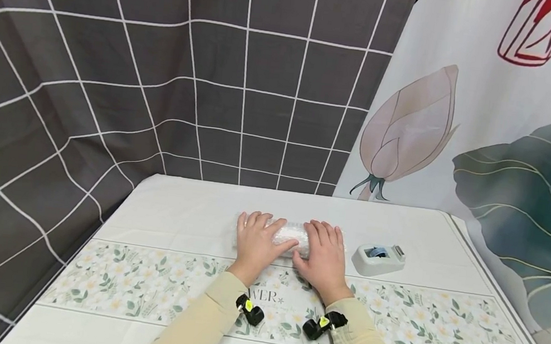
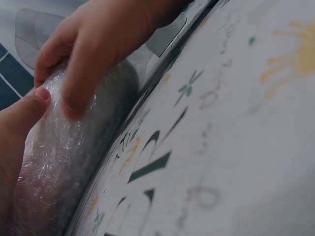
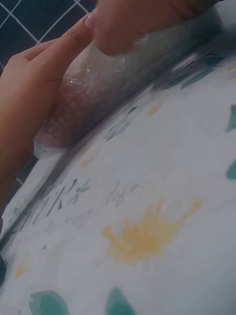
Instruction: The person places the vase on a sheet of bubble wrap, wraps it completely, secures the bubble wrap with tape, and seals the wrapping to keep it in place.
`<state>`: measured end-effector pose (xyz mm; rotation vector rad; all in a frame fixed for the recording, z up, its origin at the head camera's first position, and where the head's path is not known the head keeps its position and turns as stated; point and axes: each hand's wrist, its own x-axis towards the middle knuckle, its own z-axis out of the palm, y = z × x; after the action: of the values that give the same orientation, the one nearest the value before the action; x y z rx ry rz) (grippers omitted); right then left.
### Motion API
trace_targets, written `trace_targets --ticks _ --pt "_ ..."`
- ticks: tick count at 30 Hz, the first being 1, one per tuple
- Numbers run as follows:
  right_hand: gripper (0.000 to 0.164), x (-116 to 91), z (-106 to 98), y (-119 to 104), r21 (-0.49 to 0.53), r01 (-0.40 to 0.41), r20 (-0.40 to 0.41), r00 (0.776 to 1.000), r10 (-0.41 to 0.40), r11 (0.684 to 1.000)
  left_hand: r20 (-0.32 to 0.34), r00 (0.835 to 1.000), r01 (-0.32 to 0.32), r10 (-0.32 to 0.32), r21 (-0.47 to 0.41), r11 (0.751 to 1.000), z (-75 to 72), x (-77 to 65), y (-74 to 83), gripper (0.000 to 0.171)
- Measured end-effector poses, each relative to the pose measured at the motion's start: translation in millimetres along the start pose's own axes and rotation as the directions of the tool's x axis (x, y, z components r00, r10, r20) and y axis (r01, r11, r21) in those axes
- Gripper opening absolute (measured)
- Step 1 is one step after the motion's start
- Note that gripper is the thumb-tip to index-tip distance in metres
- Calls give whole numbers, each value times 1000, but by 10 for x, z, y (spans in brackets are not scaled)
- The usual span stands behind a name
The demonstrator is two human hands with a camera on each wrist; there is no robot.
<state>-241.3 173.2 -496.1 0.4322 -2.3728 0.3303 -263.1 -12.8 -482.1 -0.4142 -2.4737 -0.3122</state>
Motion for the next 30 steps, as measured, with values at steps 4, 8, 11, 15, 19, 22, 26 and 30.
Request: trace_targets --ticks 4,8,11,15,19,22,26,30 --pt "69 -8 0 1 -26 -2 47 999 3 1000 -6 1000 0 0 -1 1000 7 5 -13 64" --pt "78 -23 -7 5 -37 3 88 996 0 999 -6 1000 -2 2 1 1000 17 3 -27 64" --pt "73 -35 -5 29 32 19 63 998 -21 999 1 1000 -5 5 4 1000 17 -5 -32 64" --pt "64 -42 -1 95 230 10 -75 997 7 973 8 1000 -7 7 -4 1000 10 -20 -32 63" --pt "64 -55 -1 182 416 -52 -213 965 152 908 18 1000 -7 7 -16 1000 8 -33 -28 63" --pt "70 -83 -11 223 522 -150 -167 947 273 840 11 1000 -16 16 -16 1000 18 -49 -29 62" --pt "73 -110 -38 240 616 -331 35 918 395 715 -24 999 -35 35 -23 999 34 -64 -36 59" --pt "70 -96 -68 250 651 -440 164 877 452 618 -57 997 -51 49 -50 997 35 -56 -34 53"
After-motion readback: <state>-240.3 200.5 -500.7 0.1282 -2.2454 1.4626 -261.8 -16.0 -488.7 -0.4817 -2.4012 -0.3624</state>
